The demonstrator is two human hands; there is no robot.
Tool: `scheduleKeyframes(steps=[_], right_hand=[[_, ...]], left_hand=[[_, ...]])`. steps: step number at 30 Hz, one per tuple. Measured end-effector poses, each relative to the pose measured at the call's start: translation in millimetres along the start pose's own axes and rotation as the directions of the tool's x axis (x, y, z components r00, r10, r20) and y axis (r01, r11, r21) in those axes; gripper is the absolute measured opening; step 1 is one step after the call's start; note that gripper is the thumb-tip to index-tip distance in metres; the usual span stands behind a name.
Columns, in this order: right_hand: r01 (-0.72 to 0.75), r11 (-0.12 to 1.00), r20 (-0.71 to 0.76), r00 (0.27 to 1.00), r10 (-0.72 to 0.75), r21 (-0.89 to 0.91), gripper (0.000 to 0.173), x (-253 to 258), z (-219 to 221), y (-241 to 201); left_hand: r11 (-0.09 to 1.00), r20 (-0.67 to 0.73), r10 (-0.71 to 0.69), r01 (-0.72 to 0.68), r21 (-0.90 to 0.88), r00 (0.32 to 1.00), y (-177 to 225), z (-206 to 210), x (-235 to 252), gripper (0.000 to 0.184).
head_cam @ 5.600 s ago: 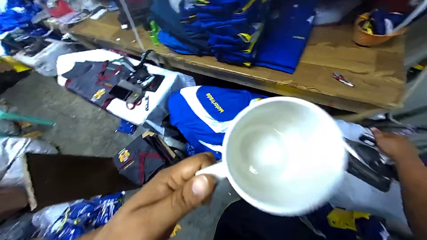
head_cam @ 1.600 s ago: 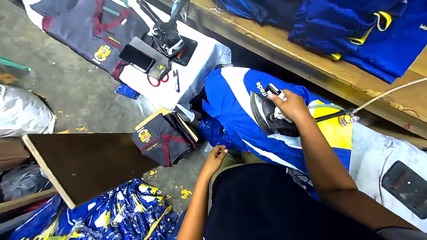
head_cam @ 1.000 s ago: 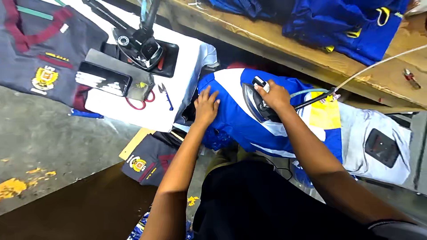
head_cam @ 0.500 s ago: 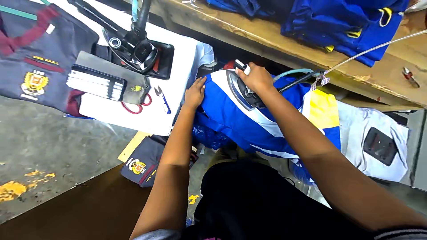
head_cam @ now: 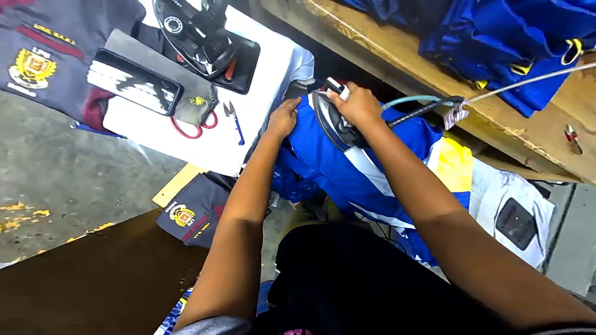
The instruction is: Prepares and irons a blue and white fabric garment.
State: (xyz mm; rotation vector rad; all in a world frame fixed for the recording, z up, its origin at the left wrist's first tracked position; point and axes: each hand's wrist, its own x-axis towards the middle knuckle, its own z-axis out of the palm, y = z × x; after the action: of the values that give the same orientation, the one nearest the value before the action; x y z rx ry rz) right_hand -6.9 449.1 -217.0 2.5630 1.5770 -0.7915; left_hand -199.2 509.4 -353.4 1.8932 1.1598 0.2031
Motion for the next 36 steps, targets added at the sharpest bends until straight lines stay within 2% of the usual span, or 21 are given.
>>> scheduleKeyframes(steps=[4, 10, 13, 16, 21, 29, 36], right_hand=[[0.042, 0.999, 0.029, 0.999, -0.042, -0.017, 0.068, -5.8, 4.0, -3.7], [0.034, 0.997, 0.029, 0.999, -0.032, -0.070, 0.066, -71.6, 30.1, 47.9], [0.002, 0.997, 0.009, 1.000, -0.002, -0.075, 0.066, -83.3, 38.8, 54.9], [-0.041, 0.998, -0.003, 0.999, 0.041, -0.050, 0.066, -73.0, 35.3, 39.3], [-0.104, 0.994, -0.007, 0.995, 0.104, -0.014, 0.068, -50.4, 27.8, 10.3], [-0.098, 0.995, -0.012, 0.995, 0.098, -0.027, 0.067, -62.5, 35.7, 18.3], [-0.110, 0.994, -0.003, 0.994, 0.110, -0.014, 0.071, -20.8, 20.8, -23.5]], left_hand=[[1.000, 0.016, -0.012, 0.012, 0.000, 1.000, 1.6, -2.6, -0.4, 0.047], [0.999, 0.026, 0.000, 0.001, -0.035, 1.000, 0.9, -10.1, 5.5, 0.044], [0.998, -0.001, -0.004, 0.004, -0.070, 1.000, -0.3, -15.6, 16.5, 0.042], [0.993, 0.002, 0.006, -0.006, -0.120, 1.000, -3.4, -14.2, 34.3, 0.045], [0.917, 0.041, -0.100, 0.108, -0.384, 0.994, -12.9, -1.1, 48.9, 0.042], [0.877, 0.093, -0.158, 0.183, -0.445, 0.983, -6.5, -6.5, 45.0, 0.042], [0.827, 0.106, -0.186, 0.213, -0.520, 0.977, -9.8, -2.7, 49.1, 0.041]])
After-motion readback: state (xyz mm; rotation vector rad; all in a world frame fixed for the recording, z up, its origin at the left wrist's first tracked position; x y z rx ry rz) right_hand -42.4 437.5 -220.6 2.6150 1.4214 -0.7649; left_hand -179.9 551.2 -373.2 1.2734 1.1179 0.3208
